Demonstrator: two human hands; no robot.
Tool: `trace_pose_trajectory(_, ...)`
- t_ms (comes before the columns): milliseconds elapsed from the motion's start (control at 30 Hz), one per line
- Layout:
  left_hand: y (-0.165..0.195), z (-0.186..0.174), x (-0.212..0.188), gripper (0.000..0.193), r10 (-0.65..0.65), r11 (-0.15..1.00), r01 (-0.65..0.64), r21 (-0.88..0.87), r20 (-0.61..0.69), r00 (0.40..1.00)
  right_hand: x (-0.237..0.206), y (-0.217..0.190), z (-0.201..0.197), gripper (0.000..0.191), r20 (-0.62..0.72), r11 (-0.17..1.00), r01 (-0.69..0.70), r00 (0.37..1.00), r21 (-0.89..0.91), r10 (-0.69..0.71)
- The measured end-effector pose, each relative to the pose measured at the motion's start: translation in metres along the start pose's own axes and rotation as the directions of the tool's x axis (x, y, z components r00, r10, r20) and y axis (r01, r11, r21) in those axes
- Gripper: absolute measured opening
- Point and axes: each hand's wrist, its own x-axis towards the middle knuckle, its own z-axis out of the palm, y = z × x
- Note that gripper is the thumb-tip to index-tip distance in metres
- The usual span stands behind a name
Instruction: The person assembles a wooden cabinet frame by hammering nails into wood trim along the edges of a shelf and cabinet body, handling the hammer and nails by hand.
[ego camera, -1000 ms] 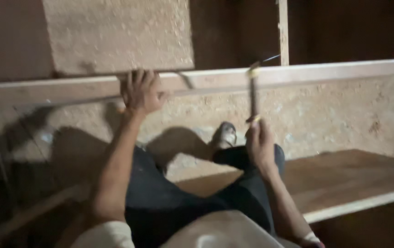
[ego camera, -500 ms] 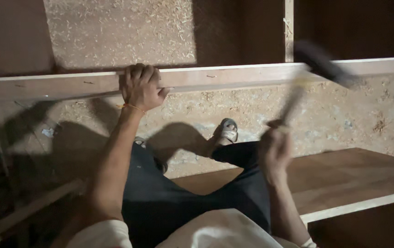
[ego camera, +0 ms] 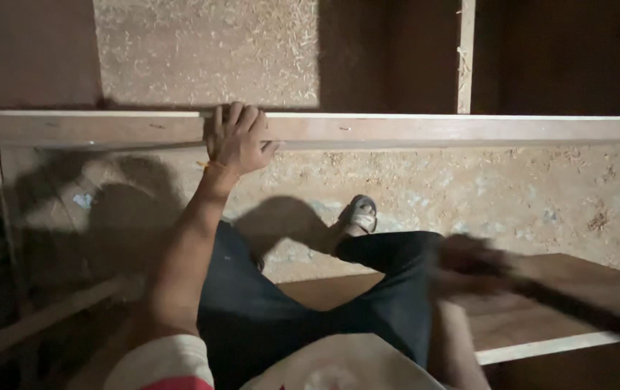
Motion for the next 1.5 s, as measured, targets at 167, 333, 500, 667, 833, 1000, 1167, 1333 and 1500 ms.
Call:
trace_pose_trajectory(167, -0.001, -0.003, 0.01, 0.069, 0.04, 0.994, -0.021, 0.109, -0.177, 0.983, 0.009, -0.042, 0.03, 0.026, 0.178, 0.86, -0.044, 0.972, -0.509, 0.155)
trace_pose_trajectory(333, 0.0, -0.007, 0.008, 0.066, 0.002, 1.0, -0.001, -0.028, 0.003, 1.0, -0.001, -0.09, -0.013, 0.03, -0.21, 0.941, 0.216, 0.964, 0.26, -0.164)
trace_pose_trajectory(500, 0.0, -0.008, 0.005, 0.061, -0.016, 0.999, 0.018, -0.049, 0.044, 0.999, 0.008, -0.064, 0.004, 0.034, 0.071, 0.952, 0.16, 0.987, -0.26, -0.146)
trace_pose_trajectory(667, 0.006, -0.03, 0.022, 0.069, -0.043, 0.999, 0.043, 0.004, 0.029, 0.999, 0.02, -0.066, 0.037, 0.038, 0.058, 0.946, 0.02, 0.998, -0.324, -0.002)
trace_pose_trajectory(833, 0.008, -0.058, 0.02, 0.066, -0.077, 0.996, 0.081, -0.038, 0.107, 0.991, -0.025, -0.081, 0.017, 0.041, 0.047, 0.945, -0.298, 0.951, -0.134, 0.306)
trace_pose_trajectory(1000, -0.022, -0.069, -0.008, 0.075, -0.013, 0.999, 0.016, 0.04, -0.076, 0.997, -0.069, -0.088, 0.03, 0.042, 0.246, 0.843, -0.507, 0.807, -0.179, 0.537)
trace_pose_trajectory(1167, -0.035, -0.061, -0.024, 0.06, -0.009, 1.0, 0.007, -0.011, -0.169, 0.985, -0.065, -0.112, 0.057, 0.034, 0.317, 0.942, -0.307, 0.888, -0.133, 0.334)
trace_pose_trajectory(1333, -0.035, -0.05, -0.03, 0.064, 0.006, 1.0, 0.002, 0.03, -0.248, 0.969, -0.025, -0.152, 0.088, 0.027, 0.254, 0.966, 0.089, 0.967, -0.242, -0.026)
trace_pose_trajectory(1500, -0.043, -0.045, -0.033, 0.053, -0.045, 0.999, 0.04, -0.026, -0.211, 0.976, 0.02, -0.193, 0.093, 0.028, 0.369, 0.934, 0.013, 0.921, -0.357, 0.128)
